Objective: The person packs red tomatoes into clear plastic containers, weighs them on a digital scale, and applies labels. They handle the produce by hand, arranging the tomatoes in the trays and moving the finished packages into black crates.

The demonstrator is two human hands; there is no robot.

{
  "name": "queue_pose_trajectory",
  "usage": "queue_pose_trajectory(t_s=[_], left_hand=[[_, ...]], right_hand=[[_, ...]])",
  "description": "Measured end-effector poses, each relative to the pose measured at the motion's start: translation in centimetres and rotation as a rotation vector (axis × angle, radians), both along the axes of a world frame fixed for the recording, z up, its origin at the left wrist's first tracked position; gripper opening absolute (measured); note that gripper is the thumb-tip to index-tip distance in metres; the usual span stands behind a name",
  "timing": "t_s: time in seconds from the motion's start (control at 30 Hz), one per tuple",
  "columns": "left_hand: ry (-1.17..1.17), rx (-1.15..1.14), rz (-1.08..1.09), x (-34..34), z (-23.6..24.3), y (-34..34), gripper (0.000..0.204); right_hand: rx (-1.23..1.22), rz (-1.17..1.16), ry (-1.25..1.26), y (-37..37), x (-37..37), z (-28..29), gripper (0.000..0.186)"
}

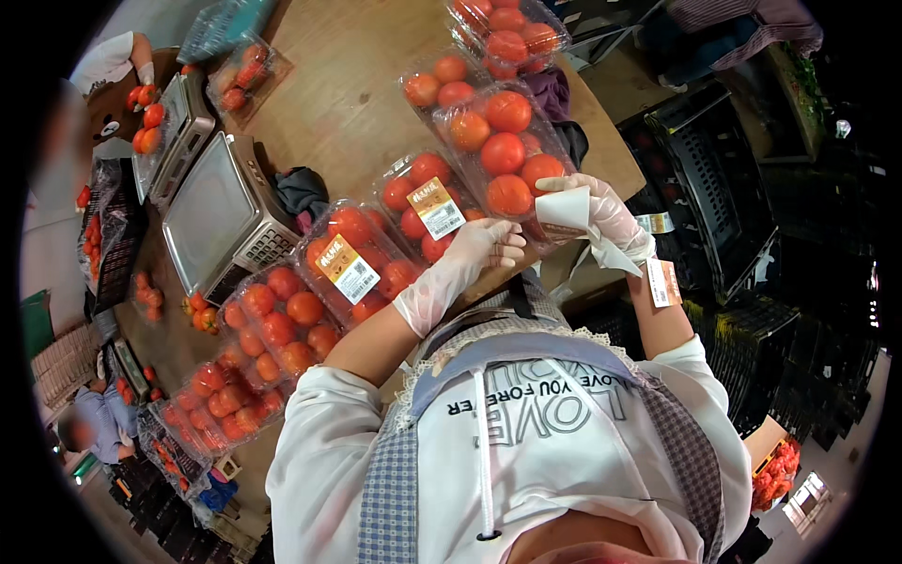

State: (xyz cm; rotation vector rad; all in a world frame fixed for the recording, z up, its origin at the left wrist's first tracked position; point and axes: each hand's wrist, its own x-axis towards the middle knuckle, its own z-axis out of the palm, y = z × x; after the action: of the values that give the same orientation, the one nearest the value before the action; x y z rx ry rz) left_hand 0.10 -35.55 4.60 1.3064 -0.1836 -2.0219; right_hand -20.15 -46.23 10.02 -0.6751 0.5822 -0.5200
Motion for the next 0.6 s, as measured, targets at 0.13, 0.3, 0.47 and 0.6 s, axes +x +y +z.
queue_pose_trajectory(t_s=[0.13,0.3,0.47,0.6], left_hand=[[-0.017,0.005,0.08,-1.1,0.0,0.4,0.027],[-0.17,-0.391,-0.357,-0.1,6.3,0.6,0.045],[-0.287,-0.759,0.087,-4.6,11.8,-5.1,0.081],[-0.191,-0.543,0.278,-6.9,11.0,-6.7,0.058]], right_hand=[[-0.022,-0.05,0.121,-0.2,-1.6,1.7,0.025],[-0.293,0.1,0.148,-4.2,-1.0,7.6,0.029],[-0.258,0.4,0.09,-8.6,0.6,11.0,0.014],[-0.533,0.411,0.196,-12.7,-0.6,6.2,0.01]])
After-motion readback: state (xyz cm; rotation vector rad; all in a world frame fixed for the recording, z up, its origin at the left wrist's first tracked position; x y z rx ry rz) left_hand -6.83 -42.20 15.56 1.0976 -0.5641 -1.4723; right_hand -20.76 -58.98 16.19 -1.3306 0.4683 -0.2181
